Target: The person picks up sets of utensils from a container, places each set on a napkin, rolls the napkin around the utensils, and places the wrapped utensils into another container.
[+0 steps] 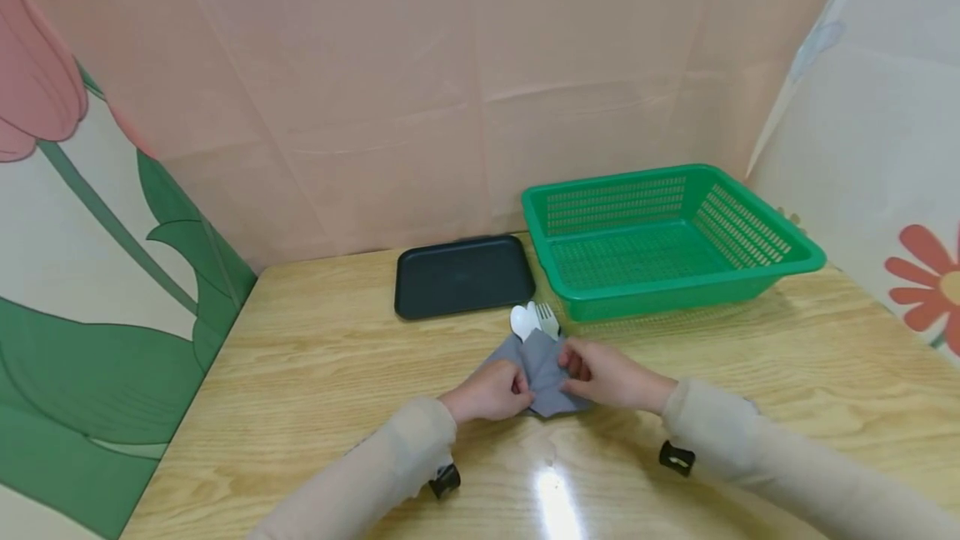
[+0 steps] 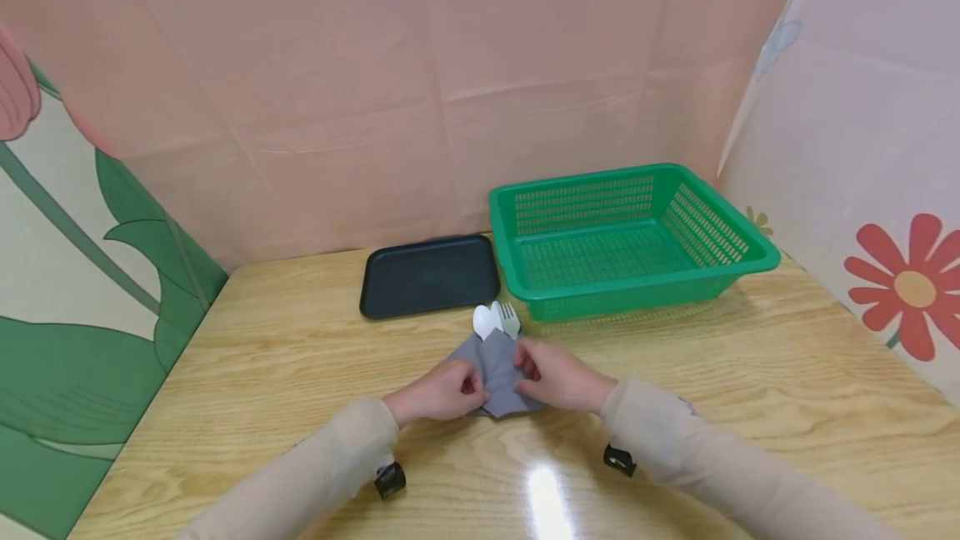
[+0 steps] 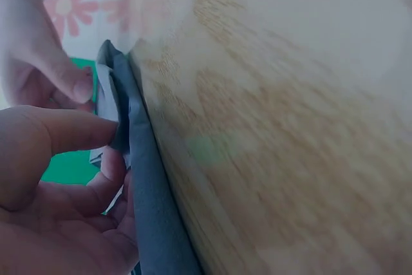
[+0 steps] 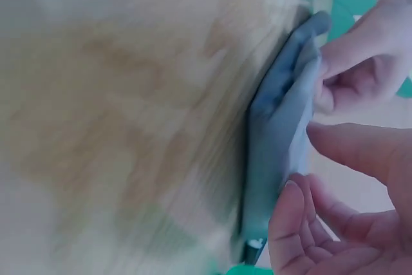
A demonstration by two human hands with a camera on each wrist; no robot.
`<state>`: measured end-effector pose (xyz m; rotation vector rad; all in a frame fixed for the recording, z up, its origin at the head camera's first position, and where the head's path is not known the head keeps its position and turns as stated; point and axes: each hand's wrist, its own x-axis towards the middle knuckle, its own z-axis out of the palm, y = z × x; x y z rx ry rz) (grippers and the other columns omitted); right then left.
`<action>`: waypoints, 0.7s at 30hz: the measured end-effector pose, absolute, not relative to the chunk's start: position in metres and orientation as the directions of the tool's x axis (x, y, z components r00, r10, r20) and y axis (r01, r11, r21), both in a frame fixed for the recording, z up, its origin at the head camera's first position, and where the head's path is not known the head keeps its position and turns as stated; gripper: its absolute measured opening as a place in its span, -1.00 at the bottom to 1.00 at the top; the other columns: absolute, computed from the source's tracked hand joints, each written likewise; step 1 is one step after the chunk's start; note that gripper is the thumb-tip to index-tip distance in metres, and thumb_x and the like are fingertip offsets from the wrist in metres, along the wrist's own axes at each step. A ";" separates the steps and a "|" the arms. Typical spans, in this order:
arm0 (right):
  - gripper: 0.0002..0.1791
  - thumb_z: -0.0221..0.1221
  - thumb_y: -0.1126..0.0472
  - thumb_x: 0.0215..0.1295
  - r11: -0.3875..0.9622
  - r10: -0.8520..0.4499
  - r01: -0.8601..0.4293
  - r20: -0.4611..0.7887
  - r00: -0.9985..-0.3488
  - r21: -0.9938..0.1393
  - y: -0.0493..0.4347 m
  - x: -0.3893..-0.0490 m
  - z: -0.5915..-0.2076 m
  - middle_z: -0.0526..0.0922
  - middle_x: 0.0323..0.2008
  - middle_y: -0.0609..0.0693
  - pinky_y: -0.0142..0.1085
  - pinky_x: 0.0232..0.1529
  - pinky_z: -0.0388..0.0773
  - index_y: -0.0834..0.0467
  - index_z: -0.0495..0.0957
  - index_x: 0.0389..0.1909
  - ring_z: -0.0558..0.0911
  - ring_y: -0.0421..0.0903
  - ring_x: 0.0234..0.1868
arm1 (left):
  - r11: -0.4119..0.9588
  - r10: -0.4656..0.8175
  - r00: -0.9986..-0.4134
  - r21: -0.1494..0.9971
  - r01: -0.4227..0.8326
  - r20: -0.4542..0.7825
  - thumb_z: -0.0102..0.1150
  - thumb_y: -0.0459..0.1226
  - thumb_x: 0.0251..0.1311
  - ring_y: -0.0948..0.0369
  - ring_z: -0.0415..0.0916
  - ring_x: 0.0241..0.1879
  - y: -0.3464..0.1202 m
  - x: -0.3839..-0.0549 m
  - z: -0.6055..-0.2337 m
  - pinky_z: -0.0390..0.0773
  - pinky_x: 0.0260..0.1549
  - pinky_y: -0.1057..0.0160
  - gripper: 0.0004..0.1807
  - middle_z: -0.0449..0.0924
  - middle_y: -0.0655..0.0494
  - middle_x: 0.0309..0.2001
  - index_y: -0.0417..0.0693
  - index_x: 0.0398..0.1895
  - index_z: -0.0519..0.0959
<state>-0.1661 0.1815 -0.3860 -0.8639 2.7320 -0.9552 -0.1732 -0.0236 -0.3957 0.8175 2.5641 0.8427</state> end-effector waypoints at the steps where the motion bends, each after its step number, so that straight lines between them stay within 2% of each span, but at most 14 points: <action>1: -0.76 0.29 0.33 0.04 0.649 -0.547 -0.481 0.078 -0.834 -0.590 0.184 -0.166 -0.386 0.50 -0.50 -0.01 -0.45 -0.45 0.40 0.28 0.44 -0.32 0.42 -0.29 -0.47 | 0.666 0.604 -0.788 0.617 0.419 -0.117 0.17 -0.34 0.08 0.43 0.24 -0.60 -0.024 -0.173 -0.396 0.27 -0.54 0.51 -0.83 0.36 0.26 -0.66 -0.18 -0.62 0.56; 12: -0.53 0.35 0.21 0.02 0.679 -0.551 -0.503 0.083 -0.831 -0.535 0.192 -0.167 -0.393 0.50 -0.42 0.00 -0.46 -0.44 0.38 0.35 0.47 -0.08 0.42 -0.26 -0.45 | 0.712 0.556 -0.821 0.585 0.389 -0.131 0.19 -0.33 -0.03 0.42 0.21 -0.67 -0.020 -0.170 -0.394 0.23 -0.62 0.50 -0.79 0.29 0.32 -0.72 -0.06 -0.73 0.44; 17: -0.44 0.36 0.15 0.02 0.692 -0.569 -0.524 0.071 -0.819 -0.497 0.191 -0.167 -0.393 0.52 -0.33 0.03 -0.45 -0.39 0.39 0.38 0.48 -0.01 0.44 -0.22 -0.38 | 0.720 0.555 -0.824 0.559 0.411 -0.110 0.20 -0.31 -0.06 0.42 0.21 -0.65 -0.019 -0.169 -0.394 0.24 -0.60 0.50 -0.81 0.29 0.33 -0.70 -0.01 -0.68 0.41; 21: -0.42 0.37 0.13 0.00 0.698 -0.578 -0.538 0.071 -0.813 -0.472 0.190 -0.168 -0.394 0.52 -0.31 0.04 -0.45 -0.38 0.40 0.40 0.49 -0.01 0.45 -0.21 -0.37 | 0.719 0.560 -0.823 0.549 0.426 -0.095 0.20 -0.33 -0.05 0.41 0.23 -0.62 -0.019 -0.168 -0.394 0.26 -0.58 0.50 -0.86 0.31 0.29 -0.67 -0.07 -0.62 0.43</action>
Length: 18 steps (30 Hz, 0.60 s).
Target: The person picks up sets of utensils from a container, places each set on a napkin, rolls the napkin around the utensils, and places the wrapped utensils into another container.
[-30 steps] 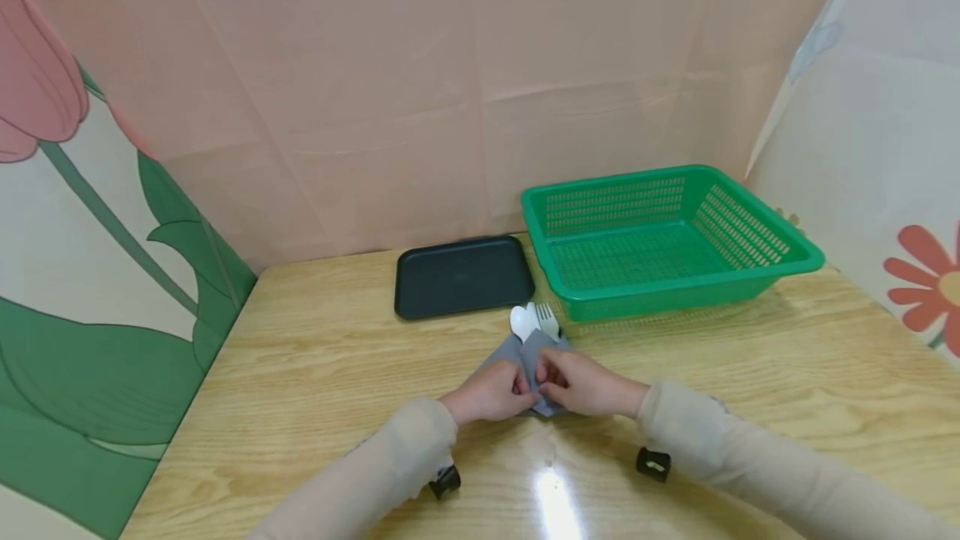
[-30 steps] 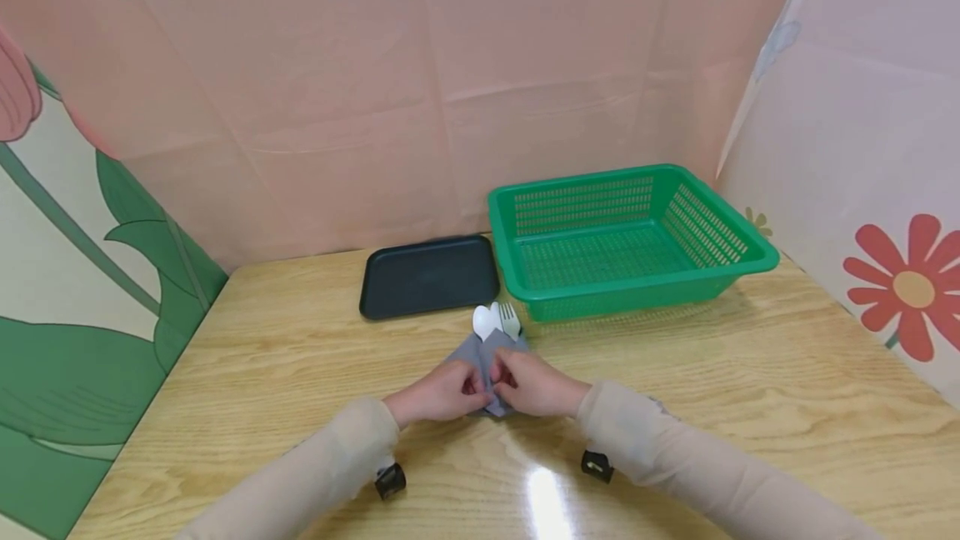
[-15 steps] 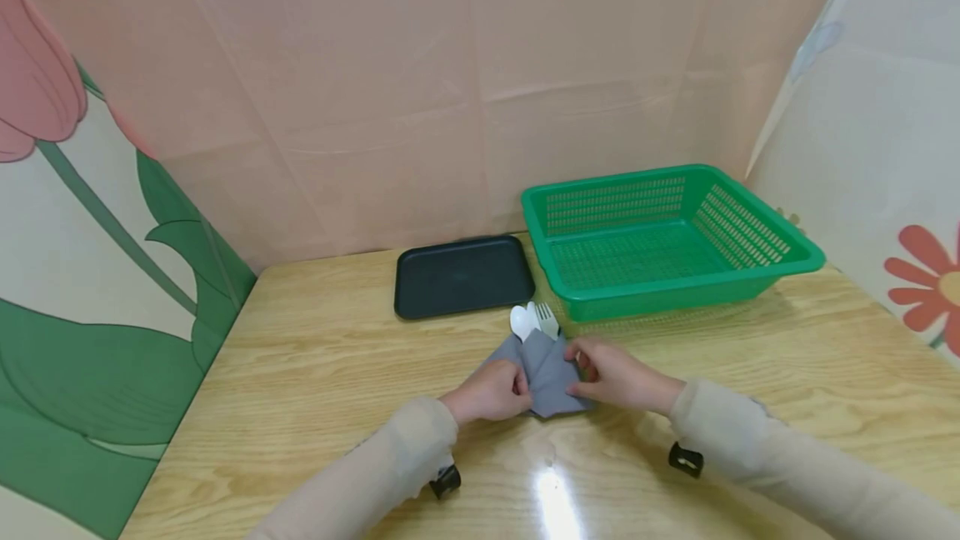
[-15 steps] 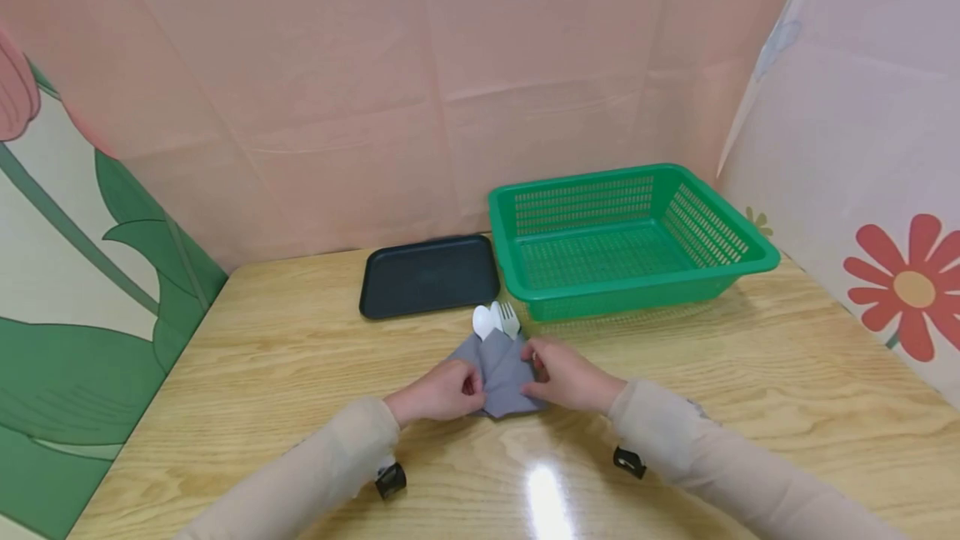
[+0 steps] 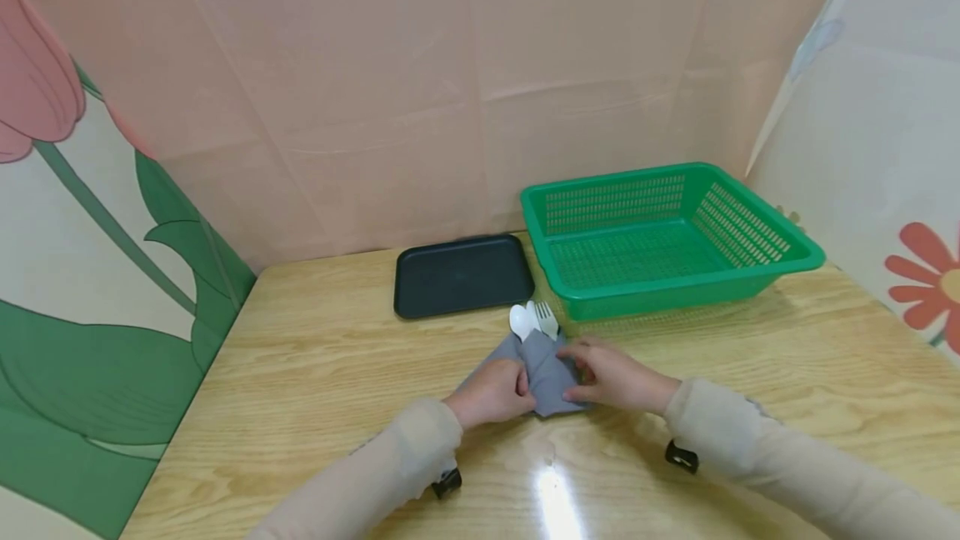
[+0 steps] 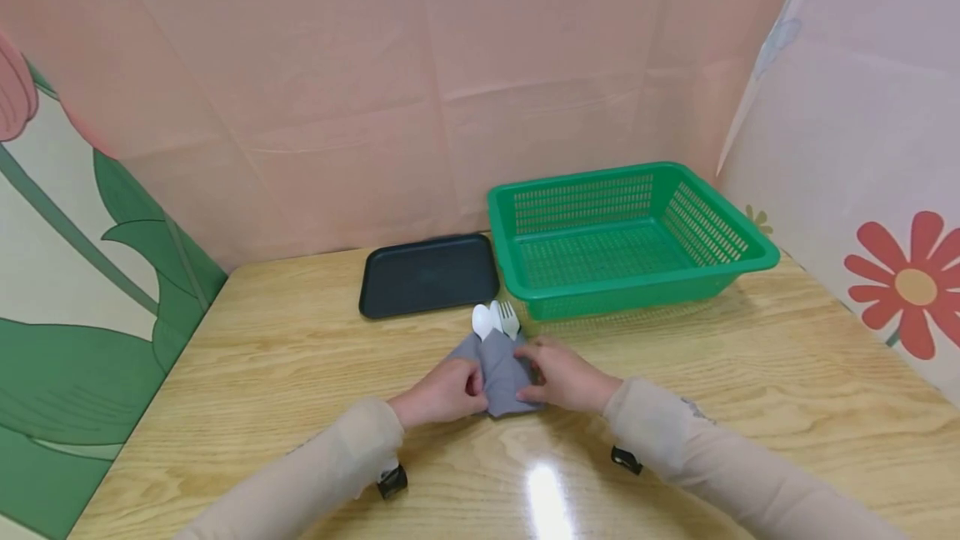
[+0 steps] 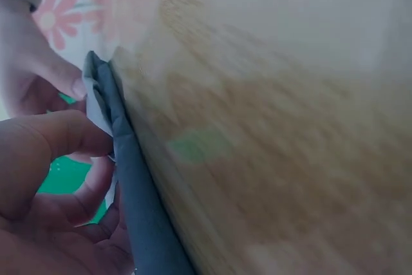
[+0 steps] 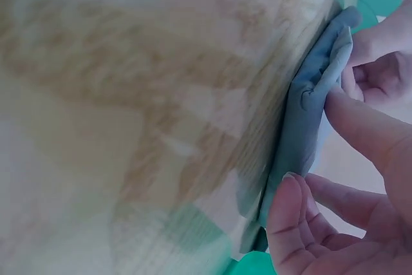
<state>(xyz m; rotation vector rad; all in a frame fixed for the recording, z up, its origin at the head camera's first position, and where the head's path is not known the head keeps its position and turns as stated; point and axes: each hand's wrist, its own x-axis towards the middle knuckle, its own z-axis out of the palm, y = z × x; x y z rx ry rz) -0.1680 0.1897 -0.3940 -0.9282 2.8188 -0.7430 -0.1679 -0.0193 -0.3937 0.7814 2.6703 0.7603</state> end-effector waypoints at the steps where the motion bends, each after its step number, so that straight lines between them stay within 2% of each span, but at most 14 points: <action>1: -0.42 0.37 0.14 0.00 0.701 -0.577 -0.536 0.068 -0.814 -0.470 0.190 -0.168 -0.394 0.52 -0.31 0.04 -0.45 -0.38 0.40 0.40 0.49 -0.01 0.45 -0.21 -0.37 | 0.719 0.565 -0.821 0.542 0.436 -0.088 0.20 -0.34 -0.04 0.40 0.24 -0.61 -0.019 -0.167 -0.393 0.28 -0.56 0.50 -0.88 0.34 0.27 -0.65 -0.09 -0.59 0.44; 6: -0.42 0.37 0.14 0.00 0.713 -0.569 -0.519 0.045 -0.821 -0.471 0.189 -0.168 -0.394 0.53 -0.30 0.06 -0.46 -0.39 0.40 0.40 0.48 0.01 0.46 -0.20 -0.37 | 0.730 0.582 -0.813 0.454 0.511 -0.020 0.19 -0.30 0.06 0.35 0.32 -0.48 -0.018 -0.161 -0.385 0.36 -0.45 0.45 -0.84 0.45 0.15 -0.46 -0.13 -0.32 0.45; 8: -0.41 0.37 0.15 0.00 0.721 -0.560 -0.506 0.032 -0.828 -0.474 0.189 -0.168 -0.394 0.53 -0.29 0.06 -0.46 -0.39 0.40 0.39 0.47 0.02 0.46 -0.20 -0.37 | 0.730 0.595 -0.804 0.402 0.553 0.025 0.18 -0.24 0.11 0.35 0.33 -0.46 -0.017 -0.158 -0.383 0.36 -0.44 0.45 -0.81 0.45 0.15 -0.40 -0.10 -0.27 0.44; 13: -0.41 0.36 0.15 0.01 0.728 -0.551 -0.491 0.016 -0.834 -0.478 0.189 -0.168 -0.392 0.51 -0.32 0.03 -0.46 -0.40 0.38 0.39 0.46 0.03 0.44 -0.21 -0.38 | 0.720 0.625 -0.778 0.334 0.608 0.068 0.21 -0.13 0.15 0.37 0.35 -0.43 -0.014 -0.154 -0.387 0.35 -0.43 0.47 -0.82 0.45 0.18 -0.39 -0.01 -0.35 0.48; 18: -0.40 0.36 0.14 0.01 0.720 -0.562 -0.508 0.031 -0.826 -0.473 0.188 -0.167 -0.391 0.51 -0.31 0.05 -0.45 -0.39 0.39 0.39 0.46 0.02 0.45 -0.20 -0.37 | 0.724 0.613 -0.789 0.362 0.587 0.053 0.27 -0.14 0.11 0.36 0.38 -0.40 -0.014 -0.156 -0.394 0.38 -0.38 0.47 -0.83 0.49 0.17 -0.39 -0.01 -0.39 0.51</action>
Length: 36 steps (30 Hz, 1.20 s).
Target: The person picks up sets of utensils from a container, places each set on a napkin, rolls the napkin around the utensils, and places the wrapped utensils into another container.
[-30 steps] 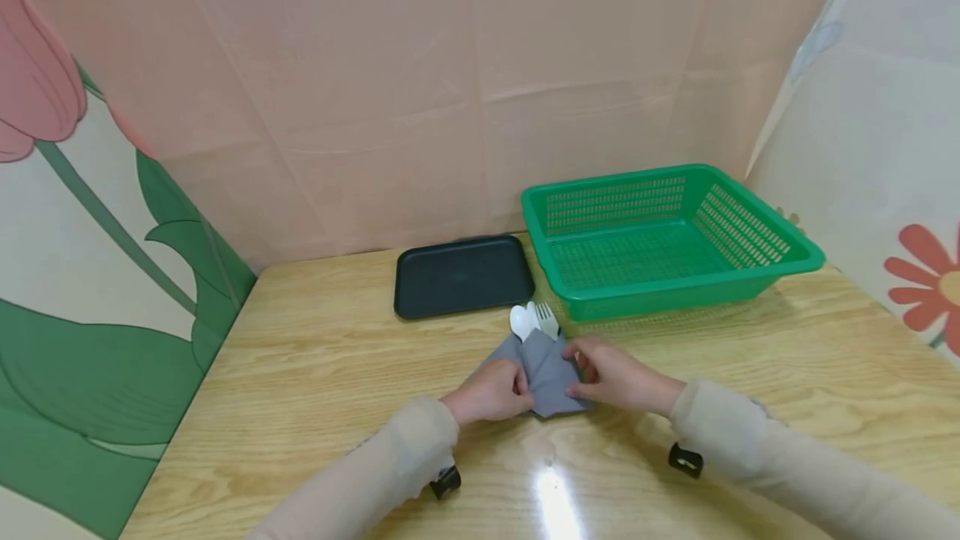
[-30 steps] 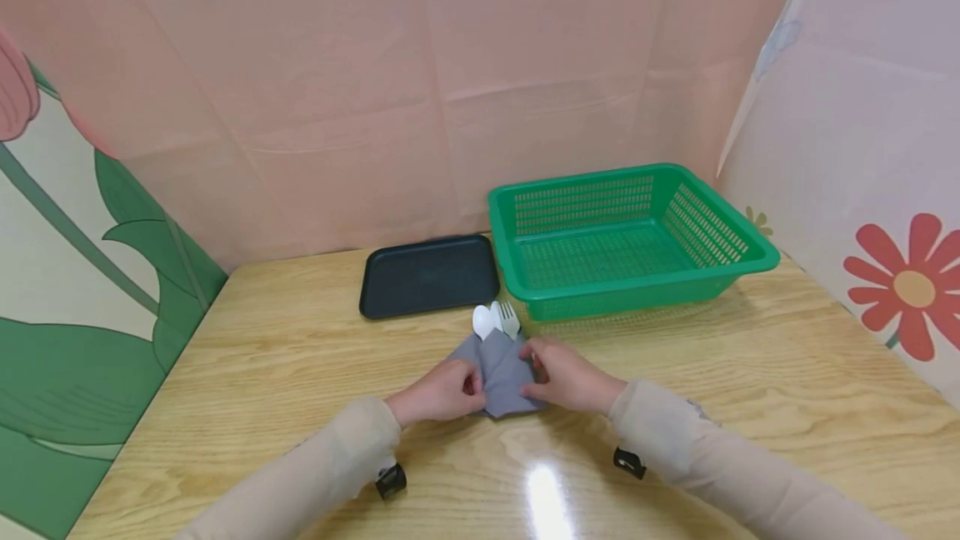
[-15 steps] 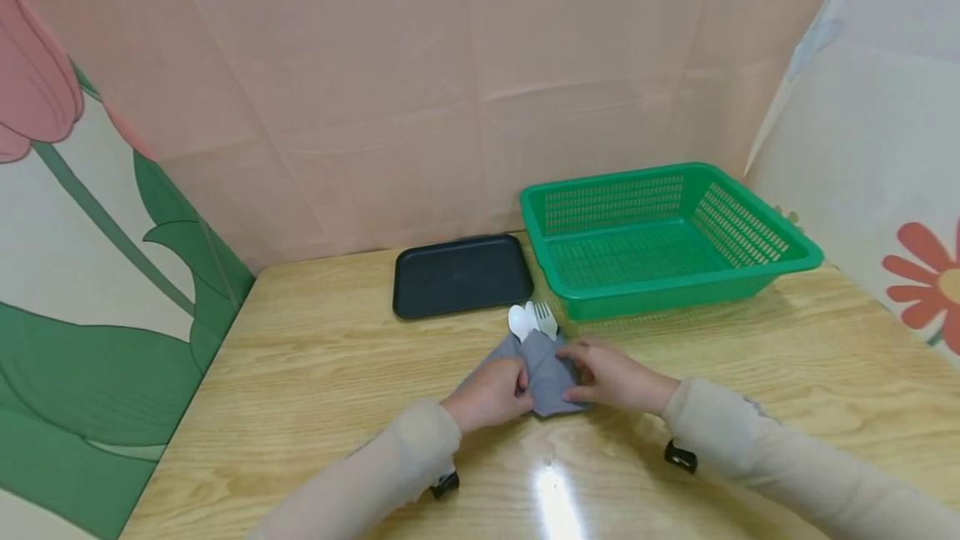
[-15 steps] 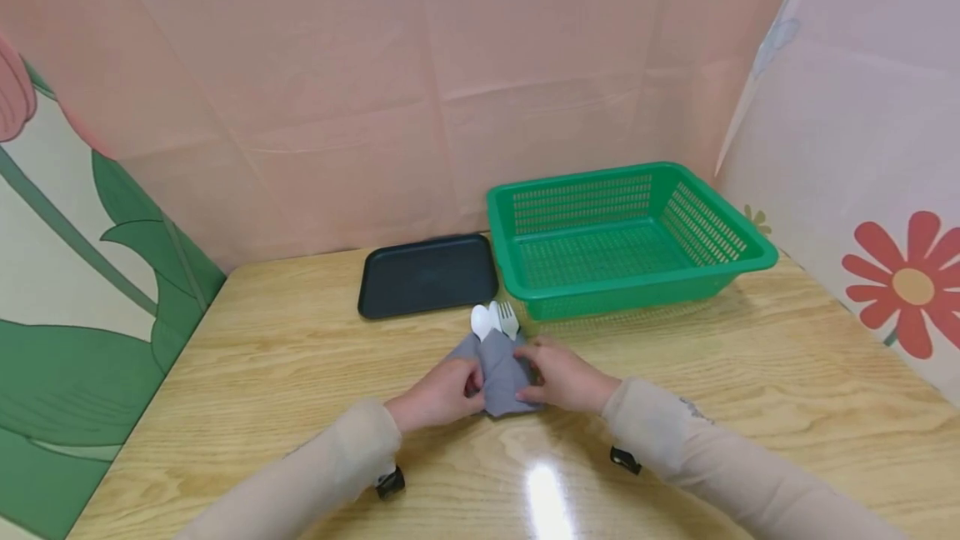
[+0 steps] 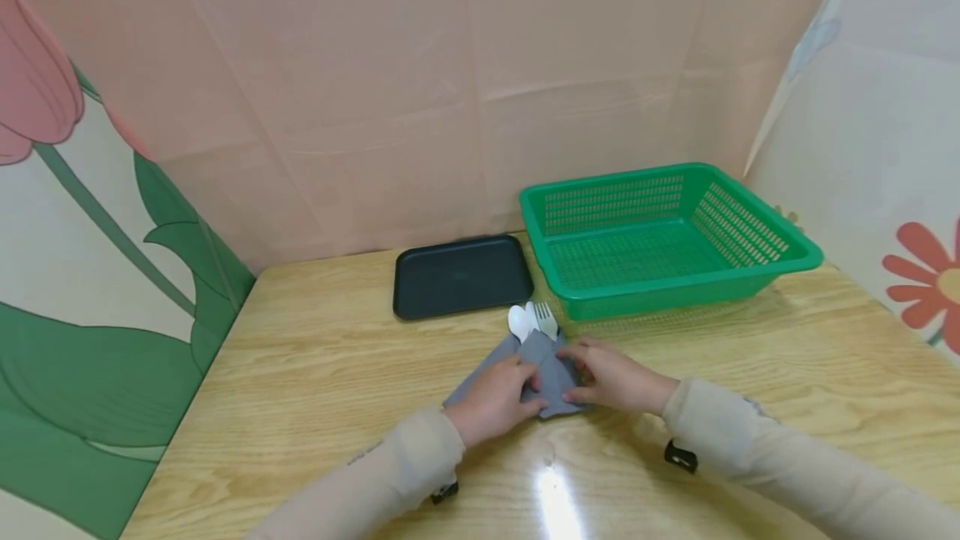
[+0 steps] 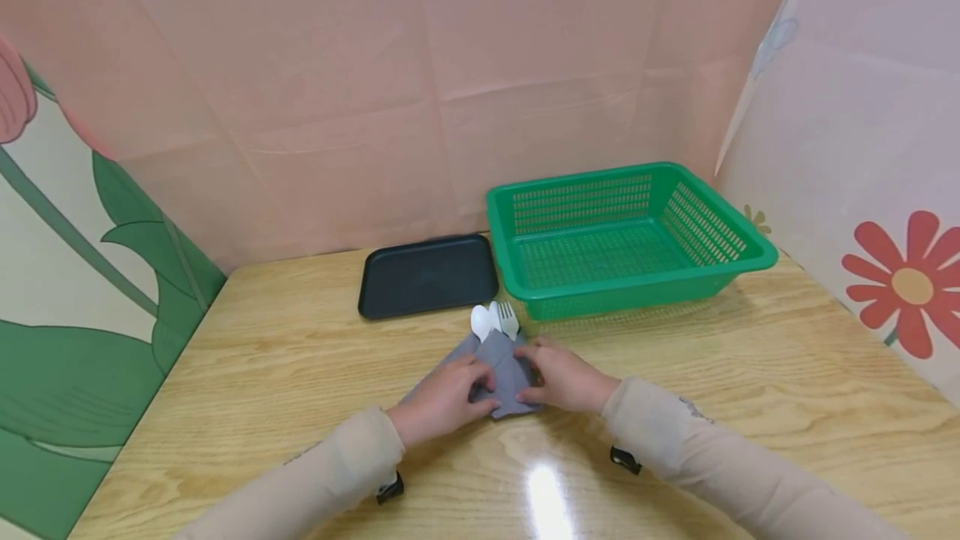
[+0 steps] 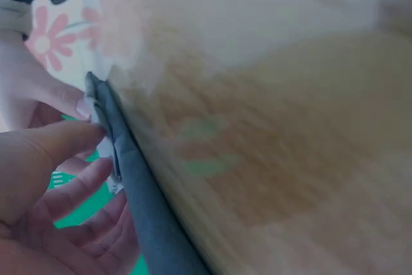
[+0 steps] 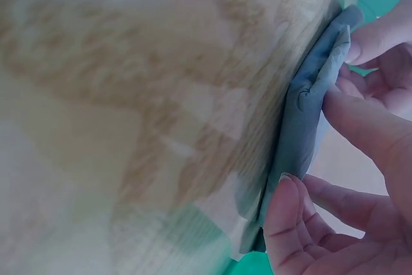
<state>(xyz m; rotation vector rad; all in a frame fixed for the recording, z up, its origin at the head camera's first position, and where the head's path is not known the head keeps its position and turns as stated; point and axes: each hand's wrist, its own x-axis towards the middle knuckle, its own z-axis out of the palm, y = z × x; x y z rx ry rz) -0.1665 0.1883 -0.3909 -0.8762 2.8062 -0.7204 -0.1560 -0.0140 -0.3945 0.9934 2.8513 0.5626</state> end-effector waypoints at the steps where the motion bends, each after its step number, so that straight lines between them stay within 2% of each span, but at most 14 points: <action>1: -0.40 0.37 0.14 0.00 0.720 -0.561 -0.507 0.032 -0.827 -0.475 0.188 -0.166 -0.391 0.52 -0.31 0.05 -0.45 -0.39 0.40 0.39 0.46 0.02 0.46 -0.20 -0.36 | 0.724 0.610 -0.791 0.368 0.583 0.051 0.28 -0.15 0.09 0.35 0.39 -0.40 -0.014 -0.157 -0.395 0.38 -0.38 0.47 -0.83 0.49 0.16 -0.39 -0.01 -0.39 0.51; 8: -0.39 0.36 0.14 0.01 0.728 -0.550 -0.478 -0.003 -0.835 -0.491 0.189 -0.166 -0.388 0.51 -0.31 0.04 -0.45 -0.39 0.39 0.38 0.46 0.05 0.45 -0.19 -0.35 | 0.748 0.597 -0.802 0.347 0.565 0.018 0.30 -0.17 -0.01 0.36 0.35 -0.43 -0.013 -0.157 -0.394 0.35 -0.43 0.49 -0.80 0.45 0.22 -0.41 -0.01 -0.38 0.49; 23: -0.45 0.36 0.16 0.01 0.711 -0.582 -0.516 0.012 -0.813 -0.478 0.192 -0.167 -0.384 0.53 -0.37 0.00 -0.47 -0.43 0.37 0.37 0.49 -0.01 0.43 -0.25 -0.43 | 0.764 0.599 -0.801 0.299 0.572 0.002 0.27 -0.19 -0.06 0.34 0.32 -0.48 -0.011 -0.155 -0.394 0.30 -0.51 0.47 -0.80 0.39 0.21 -0.44 -0.06 -0.45 0.45; 30: -0.53 0.37 0.16 0.00 0.710 -0.591 -0.543 0.041 -0.806 -0.449 0.190 -0.167 -0.381 0.53 -0.40 -0.01 -0.45 -0.42 0.38 0.33 0.52 -0.10 0.43 -0.24 -0.44 | 0.769 0.617 -0.787 0.223 0.599 -0.010 0.25 -0.16 0.02 0.35 0.26 -0.52 -0.010 -0.155 -0.394 0.26 -0.55 0.47 -0.80 0.35 0.21 -0.44 -0.04 -0.45 0.45; 36: -0.61 0.36 0.17 0.00 0.690 -0.615 -0.584 0.079 -0.785 -0.429 0.185 -0.165 -0.380 0.51 -0.42 -0.01 -0.46 -0.42 0.36 0.29 0.56 -0.17 0.43 -0.25 -0.45 | 0.772 0.615 -0.788 0.227 0.594 -0.025 0.25 -0.16 0.04 0.34 0.33 -0.48 -0.010 -0.155 -0.394 0.33 -0.50 0.45 -0.77 0.41 0.17 -0.38 -0.08 -0.33 0.49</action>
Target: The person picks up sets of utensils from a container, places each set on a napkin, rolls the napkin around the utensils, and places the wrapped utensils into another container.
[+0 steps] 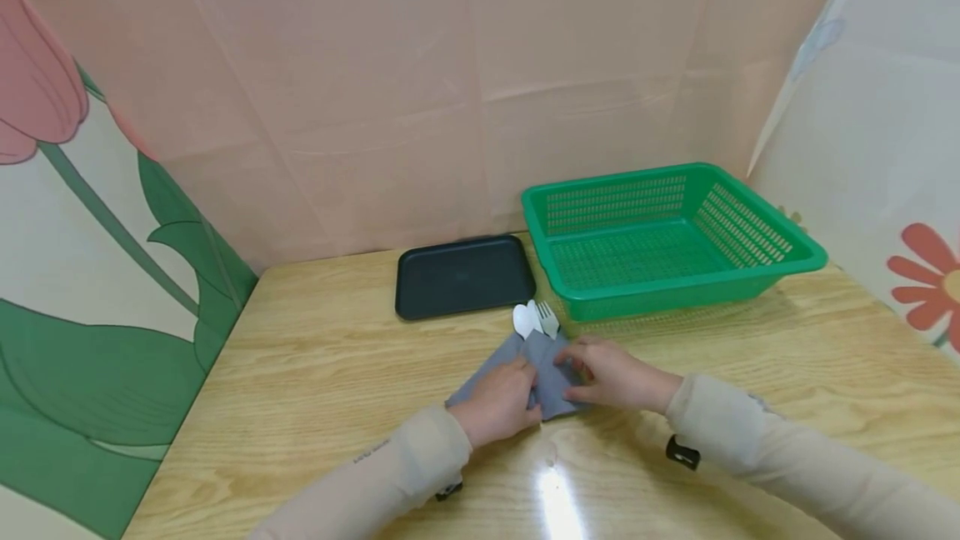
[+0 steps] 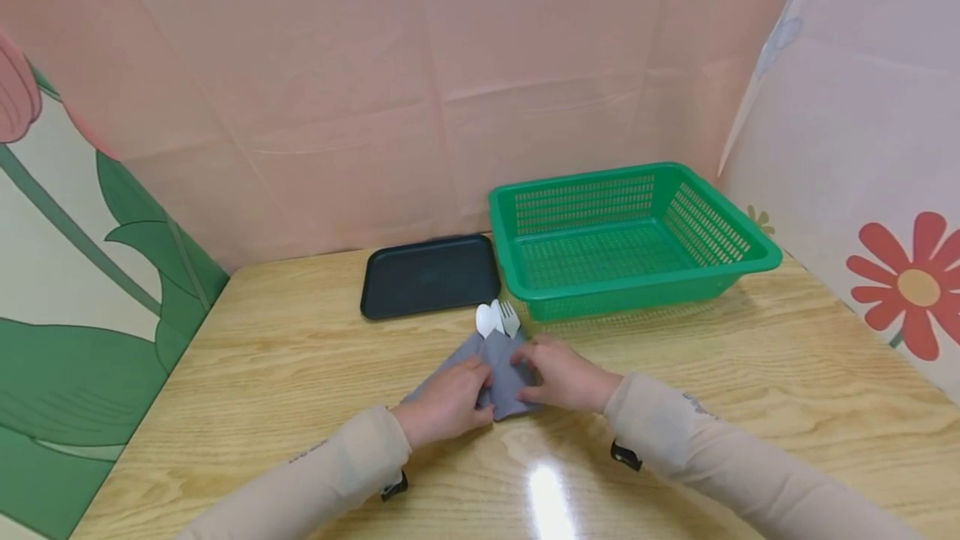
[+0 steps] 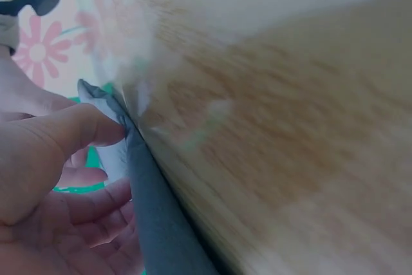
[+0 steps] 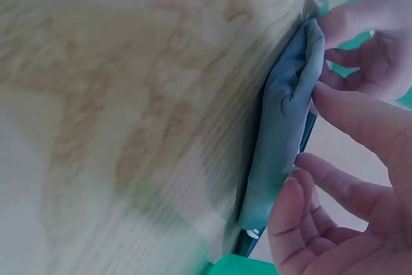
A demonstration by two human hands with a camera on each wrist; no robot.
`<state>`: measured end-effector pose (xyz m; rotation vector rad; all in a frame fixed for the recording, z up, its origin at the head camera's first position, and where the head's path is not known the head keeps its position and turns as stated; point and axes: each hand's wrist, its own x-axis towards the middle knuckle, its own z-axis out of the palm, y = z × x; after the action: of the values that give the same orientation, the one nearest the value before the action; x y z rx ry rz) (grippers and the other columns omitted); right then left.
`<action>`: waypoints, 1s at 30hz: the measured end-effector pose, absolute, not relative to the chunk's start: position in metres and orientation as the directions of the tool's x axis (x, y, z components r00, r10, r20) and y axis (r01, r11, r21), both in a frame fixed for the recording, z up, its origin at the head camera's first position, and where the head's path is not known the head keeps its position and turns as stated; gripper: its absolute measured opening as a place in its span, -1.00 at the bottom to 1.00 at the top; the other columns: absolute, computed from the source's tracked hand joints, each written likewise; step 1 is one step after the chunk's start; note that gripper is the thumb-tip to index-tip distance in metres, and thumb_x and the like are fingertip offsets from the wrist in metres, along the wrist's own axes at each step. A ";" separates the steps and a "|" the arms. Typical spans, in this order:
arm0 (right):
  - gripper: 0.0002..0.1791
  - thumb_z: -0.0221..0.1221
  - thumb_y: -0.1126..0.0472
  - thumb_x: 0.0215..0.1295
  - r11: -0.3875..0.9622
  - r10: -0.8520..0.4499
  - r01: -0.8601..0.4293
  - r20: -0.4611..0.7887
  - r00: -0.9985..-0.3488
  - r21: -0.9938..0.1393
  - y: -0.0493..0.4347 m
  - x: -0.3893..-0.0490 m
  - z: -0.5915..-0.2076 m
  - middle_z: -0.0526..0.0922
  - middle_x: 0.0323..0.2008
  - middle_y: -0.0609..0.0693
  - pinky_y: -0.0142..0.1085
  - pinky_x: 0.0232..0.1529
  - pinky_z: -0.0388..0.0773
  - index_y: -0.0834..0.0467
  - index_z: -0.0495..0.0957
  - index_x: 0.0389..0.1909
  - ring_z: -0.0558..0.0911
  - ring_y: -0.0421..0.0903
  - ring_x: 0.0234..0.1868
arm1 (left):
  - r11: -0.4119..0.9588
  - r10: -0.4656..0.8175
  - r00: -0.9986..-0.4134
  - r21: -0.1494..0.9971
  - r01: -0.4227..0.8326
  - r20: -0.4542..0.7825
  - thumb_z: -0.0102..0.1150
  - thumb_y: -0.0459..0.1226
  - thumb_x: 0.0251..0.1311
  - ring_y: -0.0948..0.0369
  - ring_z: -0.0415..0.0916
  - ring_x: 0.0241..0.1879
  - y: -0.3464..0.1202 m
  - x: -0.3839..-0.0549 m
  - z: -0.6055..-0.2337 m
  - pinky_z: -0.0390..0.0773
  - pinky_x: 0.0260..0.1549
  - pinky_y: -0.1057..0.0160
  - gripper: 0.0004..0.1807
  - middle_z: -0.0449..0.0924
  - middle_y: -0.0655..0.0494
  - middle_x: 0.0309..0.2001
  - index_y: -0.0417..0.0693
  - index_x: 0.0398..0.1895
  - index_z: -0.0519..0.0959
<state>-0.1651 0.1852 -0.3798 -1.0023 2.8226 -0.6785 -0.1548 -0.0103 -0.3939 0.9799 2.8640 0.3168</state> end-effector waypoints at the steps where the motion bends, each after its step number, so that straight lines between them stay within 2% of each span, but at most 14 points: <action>1: -0.62 0.35 0.18 0.00 0.687 -0.617 -0.583 0.077 -0.784 -0.435 0.184 -0.165 -0.380 0.49 -0.43 -0.02 -0.46 -0.43 0.36 0.29 0.56 -0.17 0.42 -0.26 -0.45 | 0.771 0.614 -0.789 0.231 0.593 -0.026 0.25 -0.16 0.05 0.33 0.34 -0.47 -0.010 -0.155 -0.394 0.34 -0.49 0.44 -0.77 0.41 0.17 -0.37 -0.09 -0.32 0.49; 5: -0.64 0.33 0.21 0.05 0.664 -0.641 -0.597 0.070 -0.765 -0.450 0.180 -0.164 -0.382 0.49 -0.39 -0.03 -0.49 -0.42 0.36 0.27 0.57 -0.13 0.41 -0.27 -0.43 | 0.773 0.613 -0.789 0.231 0.591 -0.032 0.26 -0.16 0.06 0.31 0.35 -0.45 -0.010 -0.154 -0.393 0.34 -0.49 0.43 -0.74 0.41 0.16 -0.36 -0.11 -0.26 0.49; 10: -0.66 0.30 0.24 0.09 0.627 -0.683 -0.643 0.087 -0.725 -0.438 0.176 -0.166 -0.387 0.51 -0.33 -0.01 -0.50 -0.41 0.38 0.26 0.57 -0.10 0.43 -0.28 -0.42 | 0.781 0.619 -0.785 0.129 0.611 -0.032 0.23 -0.11 0.09 0.27 0.44 -0.39 -0.009 -0.152 -0.394 0.43 -0.45 0.39 -0.63 0.46 0.12 -0.29 -0.15 -0.12 0.50; 14: -0.66 0.29 0.22 0.10 0.624 -0.688 -0.642 0.077 -0.722 -0.447 0.173 -0.167 -0.389 0.50 -0.32 -0.01 -0.51 -0.42 0.37 0.25 0.58 -0.09 0.42 -0.29 -0.43 | 0.785 0.619 -0.785 0.052 0.618 -0.027 0.22 -0.08 0.11 0.24 0.49 -0.33 -0.008 -0.150 -0.394 0.49 -0.39 0.36 -0.58 0.49 0.11 -0.24 -0.14 -0.05 0.49; 17: -0.66 0.30 0.22 0.09 0.631 -0.680 -0.631 0.068 -0.730 -0.451 0.173 -0.167 -0.390 0.50 -0.32 -0.01 -0.51 -0.42 0.37 0.23 0.58 -0.08 0.42 -0.28 -0.42 | 0.785 0.619 -0.785 0.045 0.617 -0.020 0.21 -0.08 0.11 0.24 0.49 -0.32 -0.009 -0.149 -0.395 0.49 -0.39 0.36 -0.56 0.49 0.11 -0.24 -0.15 -0.01 0.49; 20: -0.66 0.31 0.21 0.08 0.634 -0.678 -0.632 0.073 -0.731 -0.445 0.172 -0.167 -0.390 0.50 -0.33 -0.02 -0.51 -0.43 0.35 0.21 0.59 -0.10 0.41 -0.28 -0.42 | 0.775 0.627 -0.778 0.114 0.622 -0.022 0.20 -0.12 0.14 0.27 0.47 -0.35 -0.012 -0.151 -0.395 0.46 -0.41 0.40 -0.62 0.49 0.11 -0.26 -0.16 -0.05 0.52; 24: -0.68 0.32 0.21 0.07 0.630 -0.682 -0.646 0.090 -0.726 -0.431 0.170 -0.167 -0.391 0.51 -0.34 -0.01 -0.51 -0.43 0.34 0.21 0.59 -0.13 0.41 -0.27 -0.43 | 0.753 0.625 -0.780 0.290 0.590 -0.035 0.16 -0.18 0.16 0.30 0.45 -0.38 -0.022 -0.159 -0.390 0.43 -0.40 0.42 -0.72 0.55 0.09 -0.28 -0.15 -0.13 0.58; 27: -0.67 0.33 0.19 0.06 0.631 -0.682 -0.648 0.093 -0.725 -0.427 0.170 -0.168 -0.391 0.53 -0.33 0.01 -0.50 -0.43 0.35 0.21 0.58 -0.14 0.42 -0.26 -0.43 | 0.765 0.582 -0.811 0.372 0.526 -0.050 0.15 -0.18 0.14 0.27 0.45 -0.39 -0.035 -0.168 -0.383 0.44 -0.40 0.37 -0.72 0.57 0.03 -0.27 -0.15 -0.15 0.60; 30: -0.66 0.33 0.17 0.06 0.639 -0.675 -0.641 0.089 -0.732 -0.425 0.170 -0.168 -0.390 0.54 -0.33 0.01 -0.49 -0.42 0.37 0.21 0.58 -0.13 0.43 -0.26 -0.42 | 0.806 0.511 -0.855 0.397 0.440 -0.089 0.16 -0.17 0.13 0.22 0.44 -0.37 -0.050 -0.177 -0.378 0.47 -0.33 0.28 -0.67 0.57 -0.02 -0.26 -0.21 -0.13 0.57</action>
<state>-0.1676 0.1695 -0.3905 -1.1157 2.7728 -0.6733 -0.1766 -0.0496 -0.3782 0.7450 2.8005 0.5463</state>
